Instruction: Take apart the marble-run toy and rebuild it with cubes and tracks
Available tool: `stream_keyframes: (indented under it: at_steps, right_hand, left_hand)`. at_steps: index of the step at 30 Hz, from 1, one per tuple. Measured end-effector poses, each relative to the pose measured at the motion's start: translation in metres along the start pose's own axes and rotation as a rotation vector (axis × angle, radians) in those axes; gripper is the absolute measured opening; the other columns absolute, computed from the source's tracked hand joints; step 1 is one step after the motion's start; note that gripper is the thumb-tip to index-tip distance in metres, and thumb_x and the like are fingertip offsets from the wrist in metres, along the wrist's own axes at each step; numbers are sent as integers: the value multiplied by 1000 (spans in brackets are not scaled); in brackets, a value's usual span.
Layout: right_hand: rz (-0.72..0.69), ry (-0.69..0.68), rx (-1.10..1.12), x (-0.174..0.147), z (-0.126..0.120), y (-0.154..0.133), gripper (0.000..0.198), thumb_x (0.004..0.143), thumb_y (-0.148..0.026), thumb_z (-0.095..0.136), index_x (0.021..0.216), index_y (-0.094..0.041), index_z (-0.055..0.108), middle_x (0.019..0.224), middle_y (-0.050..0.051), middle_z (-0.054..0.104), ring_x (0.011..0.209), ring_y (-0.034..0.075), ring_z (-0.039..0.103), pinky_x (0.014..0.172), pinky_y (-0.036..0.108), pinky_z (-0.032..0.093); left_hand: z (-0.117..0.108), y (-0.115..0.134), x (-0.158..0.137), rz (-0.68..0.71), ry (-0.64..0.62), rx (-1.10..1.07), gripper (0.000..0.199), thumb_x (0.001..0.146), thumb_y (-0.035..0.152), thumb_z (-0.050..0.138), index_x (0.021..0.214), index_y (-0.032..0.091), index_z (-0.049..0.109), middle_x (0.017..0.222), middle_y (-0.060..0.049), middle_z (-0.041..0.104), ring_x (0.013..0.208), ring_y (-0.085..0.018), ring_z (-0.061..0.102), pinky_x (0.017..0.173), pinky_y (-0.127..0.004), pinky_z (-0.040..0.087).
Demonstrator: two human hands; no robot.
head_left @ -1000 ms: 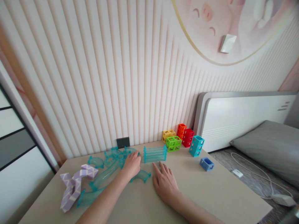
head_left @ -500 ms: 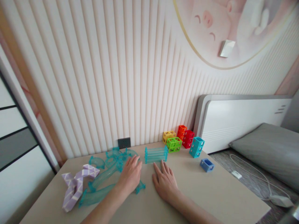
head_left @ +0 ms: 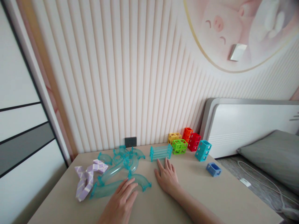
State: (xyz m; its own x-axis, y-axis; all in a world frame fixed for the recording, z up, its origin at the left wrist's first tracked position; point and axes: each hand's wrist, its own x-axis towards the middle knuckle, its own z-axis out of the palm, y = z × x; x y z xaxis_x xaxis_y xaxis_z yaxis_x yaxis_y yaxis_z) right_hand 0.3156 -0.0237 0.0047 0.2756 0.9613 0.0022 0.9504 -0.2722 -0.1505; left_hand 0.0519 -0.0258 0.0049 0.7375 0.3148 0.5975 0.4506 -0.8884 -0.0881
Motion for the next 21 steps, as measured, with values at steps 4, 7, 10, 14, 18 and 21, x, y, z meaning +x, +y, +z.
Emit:
stream_keyframes:
  at_steps: [4, 7, 10, 14, 18, 21]
  right_hand:
    - [15, 15, -13, 9, 4, -4, 62, 99, -52, 36, 156, -27, 34, 161, 16, 33, 150, 34, 25, 117, 50, 20]
    - [29, 16, -13, 19, 6, -7, 63, 99, -52, 35, 156, -25, 33, 161, 17, 32, 150, 33, 25, 117, 51, 18]
    - [45, 8, -8, 32, 6, -10, 64, 100, -52, 34, 157, -24, 32, 162, 19, 30, 150, 33, 25, 117, 51, 16]
    - [51, -11, -7, 51, 5, -15, 65, 100, -53, 33, 157, -24, 31, 162, 19, 30, 150, 33, 25, 116, 50, 16]
    - [52, -9, -14, 66, 4, -17, 65, 99, -53, 32, 157, -23, 32, 161, 20, 31, 149, 34, 27, 115, 49, 16]
    - [50, -22, -13, 74, 4, -18, 66, 99, -54, 31, 157, -23, 31, 162, 21, 29, 149, 34, 25, 115, 50, 14]
  left_hand:
    - [0, -3, -3, -40, -10, -46, 42, 75, 3, 48, 107, 24, 65, 117, -6, 72, 120, -25, 64, 101, -40, 58]
    - [2, -3, -6, -64, -8, -74, 42, 76, 2, 48, 108, 24, 64, 118, -6, 72, 121, -25, 64, 102, -41, 57]
    - [3, -3, -7, -97, -5, -83, 42, 76, 1, 46, 106, 23, 64, 117, -7, 72, 122, -25, 63, 103, -43, 56]
    - [5, -2, -7, -95, -22, -94, 43, 74, 1, 47, 107, 23, 64, 118, -7, 71, 122, -25, 62, 106, -42, 54]
    - [8, -2, -8, -86, -20, -98, 43, 74, 1, 47, 107, 22, 64, 116, -7, 72, 121, -25, 63, 105, -41, 55]
    - [10, -2, -10, -98, -23, -109, 43, 75, 1, 46, 108, 23, 63, 116, -7, 72, 121, -25, 63, 106, -41, 54]
